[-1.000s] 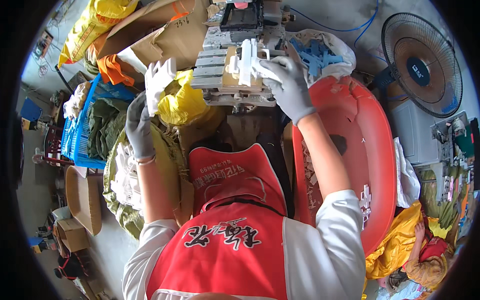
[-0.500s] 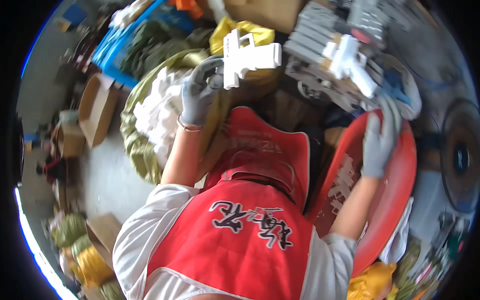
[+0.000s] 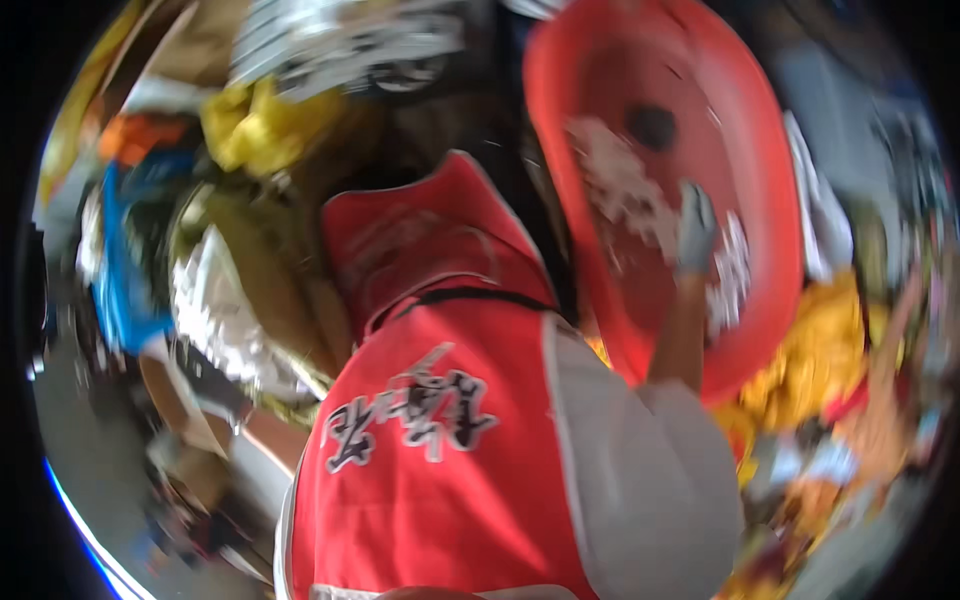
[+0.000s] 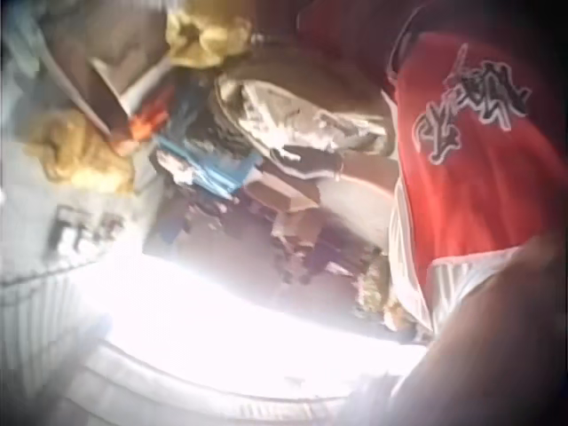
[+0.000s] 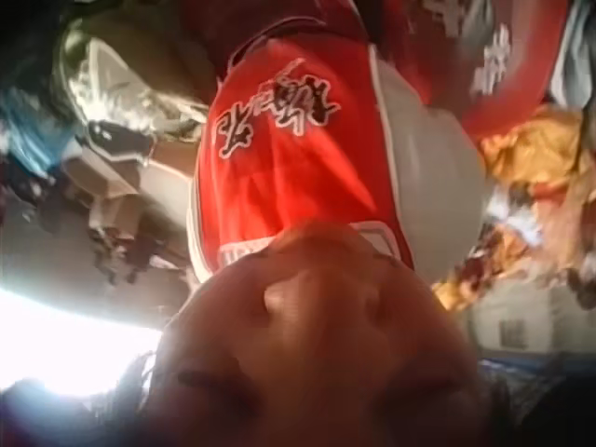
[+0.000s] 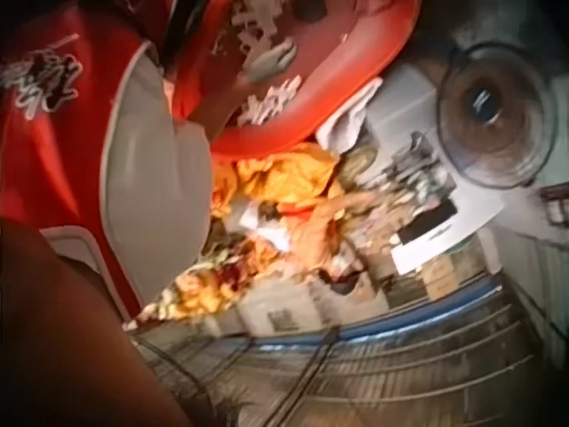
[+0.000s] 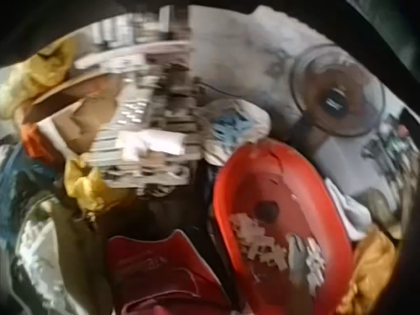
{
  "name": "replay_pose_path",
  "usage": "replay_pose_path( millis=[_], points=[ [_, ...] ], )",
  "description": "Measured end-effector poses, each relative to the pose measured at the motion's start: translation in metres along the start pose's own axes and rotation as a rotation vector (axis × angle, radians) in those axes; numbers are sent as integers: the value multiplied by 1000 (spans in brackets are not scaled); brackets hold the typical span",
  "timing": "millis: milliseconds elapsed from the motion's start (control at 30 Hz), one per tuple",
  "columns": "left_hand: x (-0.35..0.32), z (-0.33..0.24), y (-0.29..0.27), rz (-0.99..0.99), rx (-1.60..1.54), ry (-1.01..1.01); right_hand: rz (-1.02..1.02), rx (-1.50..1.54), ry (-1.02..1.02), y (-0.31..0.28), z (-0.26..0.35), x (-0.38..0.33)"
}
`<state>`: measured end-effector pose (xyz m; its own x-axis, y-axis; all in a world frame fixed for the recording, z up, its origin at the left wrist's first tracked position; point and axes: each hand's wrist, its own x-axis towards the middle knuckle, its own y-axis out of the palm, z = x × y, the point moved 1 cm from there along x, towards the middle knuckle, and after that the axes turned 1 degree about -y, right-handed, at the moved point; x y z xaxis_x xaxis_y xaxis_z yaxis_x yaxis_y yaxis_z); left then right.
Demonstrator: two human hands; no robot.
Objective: Processing plastic toy components using a machine and sorting them into a bag.
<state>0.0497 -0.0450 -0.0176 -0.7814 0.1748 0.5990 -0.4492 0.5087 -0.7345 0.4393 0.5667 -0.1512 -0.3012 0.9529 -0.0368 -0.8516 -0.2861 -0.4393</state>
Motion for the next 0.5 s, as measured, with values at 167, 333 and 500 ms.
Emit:
replay_pose_path(
  millis=[167, 333, 500],
  points=[
    [37, -76, 34, 61, 39, 157, -136, -49, 287, -42, -126, -10],
    [47, -133, 58, 251, 71, 342, 76, -417, 540, -14, -164, -40],
    [50, -151, 60, 312, 53, 329, -65, -933, 530, -8, -184, -39]
  ],
)
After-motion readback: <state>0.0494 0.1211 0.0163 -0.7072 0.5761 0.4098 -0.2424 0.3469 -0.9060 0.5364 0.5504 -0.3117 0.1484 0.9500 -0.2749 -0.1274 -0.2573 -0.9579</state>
